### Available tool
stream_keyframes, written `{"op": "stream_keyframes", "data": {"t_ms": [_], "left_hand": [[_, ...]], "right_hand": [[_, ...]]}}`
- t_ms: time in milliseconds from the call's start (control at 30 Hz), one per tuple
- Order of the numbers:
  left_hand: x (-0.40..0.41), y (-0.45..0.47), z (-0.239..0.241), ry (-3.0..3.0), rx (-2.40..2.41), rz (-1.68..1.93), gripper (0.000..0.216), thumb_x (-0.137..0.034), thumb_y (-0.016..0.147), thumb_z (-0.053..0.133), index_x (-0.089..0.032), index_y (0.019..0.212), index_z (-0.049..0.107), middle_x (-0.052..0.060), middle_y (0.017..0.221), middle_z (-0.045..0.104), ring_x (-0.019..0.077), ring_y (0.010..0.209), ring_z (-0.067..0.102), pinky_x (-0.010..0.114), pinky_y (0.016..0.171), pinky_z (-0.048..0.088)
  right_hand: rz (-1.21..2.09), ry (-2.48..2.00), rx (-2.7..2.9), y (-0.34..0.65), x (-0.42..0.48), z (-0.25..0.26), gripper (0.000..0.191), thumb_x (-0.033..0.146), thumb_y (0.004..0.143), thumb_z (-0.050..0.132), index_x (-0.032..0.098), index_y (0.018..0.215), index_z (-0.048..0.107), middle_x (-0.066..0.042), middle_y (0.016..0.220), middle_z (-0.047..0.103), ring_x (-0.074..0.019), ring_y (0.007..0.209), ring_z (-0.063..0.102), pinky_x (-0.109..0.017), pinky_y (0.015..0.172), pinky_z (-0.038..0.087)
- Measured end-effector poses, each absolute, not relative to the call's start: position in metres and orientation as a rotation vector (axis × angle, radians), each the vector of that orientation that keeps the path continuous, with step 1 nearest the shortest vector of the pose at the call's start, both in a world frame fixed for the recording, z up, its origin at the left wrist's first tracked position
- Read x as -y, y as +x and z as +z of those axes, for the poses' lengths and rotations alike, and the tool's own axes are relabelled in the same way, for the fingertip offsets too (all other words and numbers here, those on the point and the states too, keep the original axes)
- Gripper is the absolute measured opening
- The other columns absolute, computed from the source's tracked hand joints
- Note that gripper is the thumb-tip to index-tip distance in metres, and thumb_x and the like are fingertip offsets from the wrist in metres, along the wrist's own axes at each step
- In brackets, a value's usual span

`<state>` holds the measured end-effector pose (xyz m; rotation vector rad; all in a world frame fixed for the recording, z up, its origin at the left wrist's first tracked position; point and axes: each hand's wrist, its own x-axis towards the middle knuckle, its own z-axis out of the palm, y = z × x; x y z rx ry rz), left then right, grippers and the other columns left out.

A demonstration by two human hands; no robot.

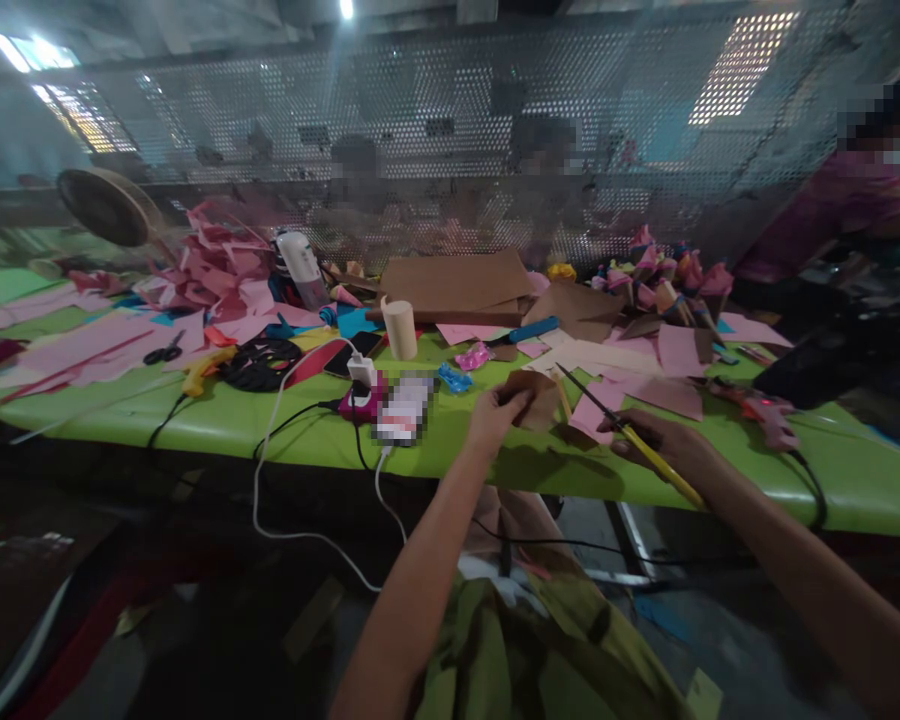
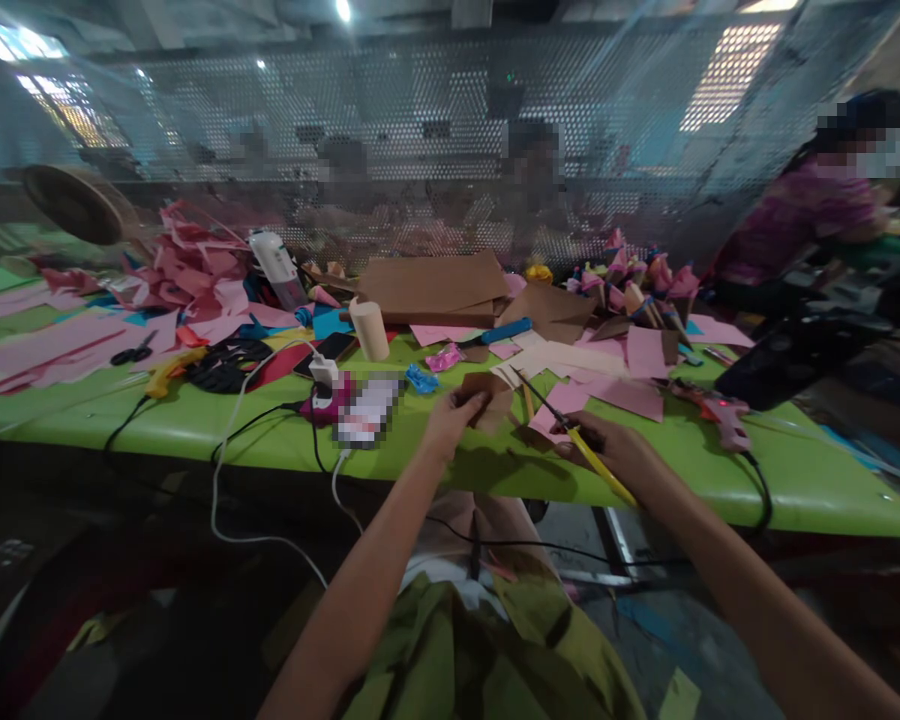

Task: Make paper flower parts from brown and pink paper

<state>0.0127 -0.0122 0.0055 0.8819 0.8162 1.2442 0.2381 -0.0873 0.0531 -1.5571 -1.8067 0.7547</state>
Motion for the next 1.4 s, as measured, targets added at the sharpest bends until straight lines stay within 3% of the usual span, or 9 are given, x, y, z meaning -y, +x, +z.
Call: {"op": "stream_keyframes", "data": {"t_ms": [267,467,667,833,1033,1233,1400], "left_hand": [[0.012,0.011,0.010,0.835,-0.873,1.356,0.027,-0.012,0.059,0.081,-0.017,0.084,0.073,0.002,0.086,0.076,0.0187,0.085,0.068,0.034,0.090,0.054],[0.013,0.011,0.014,0.830,-0.886,1.379,0.023,-0.008,0.057,0.076,-0.018,0.077,0.069,-0.003,0.076,0.070,0.0167,0.083,0.064,0.033,0.091,0.051],[0.014,0.012,0.012,0.825,-0.866,1.346,0.025,-0.010,0.055,0.080,-0.017,0.076,0.070,-0.001,0.077,0.071,0.0172,0.081,0.065,0.033,0.088,0.052],[0.015,0.011,0.006,0.844,-0.788,1.308,0.032,-0.024,0.059,0.086,-0.017,0.088,0.075,0.003,0.088,0.076,0.0198,0.086,0.068,0.035,0.088,0.054],[0.012,0.010,0.002,0.840,-0.828,1.396,0.033,-0.027,0.062,0.087,-0.017,0.091,0.075,0.005,0.095,0.078,0.0207,0.091,0.070,0.035,0.092,0.054],[0.008,0.011,0.002,0.774,-0.917,1.434,0.042,-0.020,0.050,0.092,-0.018,0.087,0.074,0.002,0.086,0.076,0.0202,0.085,0.070,0.037,0.091,0.056],[0.010,0.012,0.002,0.643,-0.882,1.412,0.051,-0.022,0.044,0.096,-0.017,0.090,0.074,0.004,0.089,0.077,0.0247,0.092,0.073,0.042,0.094,0.056]], "right_hand": [[0.832,-1.538,1.653,0.226,0.092,0.055,0.053,0.070,0.067,0.073,0.024,0.094,0.064,-0.002,0.074,0.065,-0.0175,0.058,0.058,-0.029,0.050,0.050],[0.923,-1.384,1.276,0.198,0.078,0.048,0.053,0.059,0.063,0.082,0.023,0.095,0.061,0.003,0.070,0.062,-0.0086,0.044,0.044,-0.023,0.038,0.035],[1.019,-1.295,1.296,0.168,0.063,0.048,0.058,0.052,0.053,0.087,0.023,0.094,0.058,0.003,0.067,0.063,-0.0159,0.055,0.061,-0.027,0.049,0.047],[0.952,-1.295,1.301,0.170,0.059,0.043,0.053,0.052,0.056,0.084,0.025,0.092,0.055,0.005,0.064,0.060,-0.0159,0.055,0.060,-0.028,0.051,0.047],[0.761,-1.442,1.355,0.210,0.062,0.042,0.053,0.054,0.058,0.083,0.022,0.095,0.062,0.002,0.068,0.063,-0.0168,0.058,0.059,-0.027,0.048,0.039],[0.658,-1.535,1.409,0.225,0.073,0.042,0.061,0.070,0.066,0.074,0.022,0.101,0.065,-0.004,0.078,0.068,-0.0233,0.072,0.064,-0.032,0.058,0.046],[0.583,-1.518,1.624,0.214,0.085,0.047,0.057,0.073,0.075,0.064,0.024,0.104,0.060,-0.004,0.083,0.067,-0.0241,0.077,0.064,-0.035,0.067,0.051]]}}
